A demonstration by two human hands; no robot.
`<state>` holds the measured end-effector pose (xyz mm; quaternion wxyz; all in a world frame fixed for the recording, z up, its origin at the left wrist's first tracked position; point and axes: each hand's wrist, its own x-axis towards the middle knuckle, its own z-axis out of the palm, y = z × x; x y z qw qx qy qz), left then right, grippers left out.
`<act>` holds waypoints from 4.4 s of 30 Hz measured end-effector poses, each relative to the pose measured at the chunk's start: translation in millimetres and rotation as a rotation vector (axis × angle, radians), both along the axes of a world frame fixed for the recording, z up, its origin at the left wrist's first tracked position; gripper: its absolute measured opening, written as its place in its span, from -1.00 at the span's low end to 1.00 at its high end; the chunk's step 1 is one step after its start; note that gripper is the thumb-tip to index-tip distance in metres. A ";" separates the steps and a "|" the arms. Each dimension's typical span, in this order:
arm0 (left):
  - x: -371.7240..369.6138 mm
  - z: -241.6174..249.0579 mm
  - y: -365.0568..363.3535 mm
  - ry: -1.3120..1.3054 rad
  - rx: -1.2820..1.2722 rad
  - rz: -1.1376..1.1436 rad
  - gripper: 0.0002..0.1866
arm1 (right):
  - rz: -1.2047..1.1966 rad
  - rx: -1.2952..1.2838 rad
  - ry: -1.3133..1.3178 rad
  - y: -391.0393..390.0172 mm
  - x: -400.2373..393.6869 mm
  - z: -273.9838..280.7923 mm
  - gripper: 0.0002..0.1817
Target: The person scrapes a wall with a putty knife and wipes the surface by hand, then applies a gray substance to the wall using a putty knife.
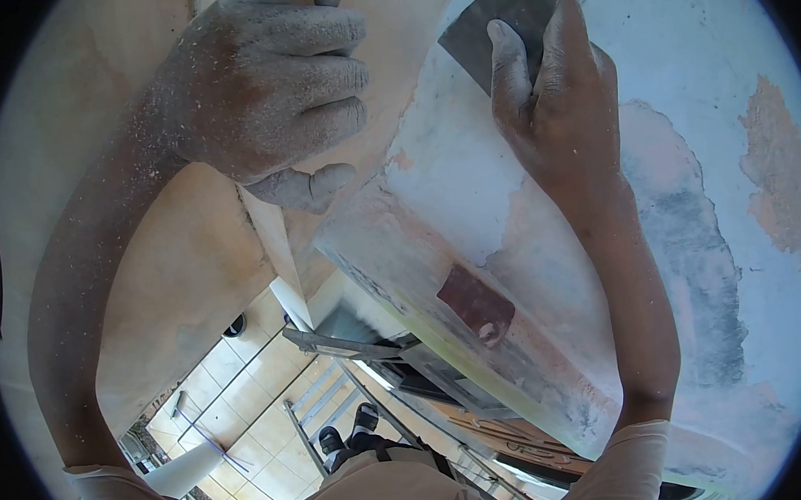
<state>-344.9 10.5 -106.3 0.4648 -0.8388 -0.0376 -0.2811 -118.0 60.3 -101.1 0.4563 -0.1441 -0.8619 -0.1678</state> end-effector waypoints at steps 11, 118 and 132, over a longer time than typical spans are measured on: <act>-0.5 -3.5 3.2 -0.011 -0.022 -0.017 -0.78 | -0.020 0.032 -0.087 -3.8 0.5 -2.8 -0.44; 2.0 -2.8 0.9 -0.013 -0.027 -0.020 -0.75 | -0.080 -0.009 -0.043 -8.7 -6.1 -25.3 -0.47; -0.3 -4.7 5.1 -0.036 -0.039 -0.051 -0.77 | -0.097 -0.010 -0.087 -5.4 -3.5 -34.3 -0.54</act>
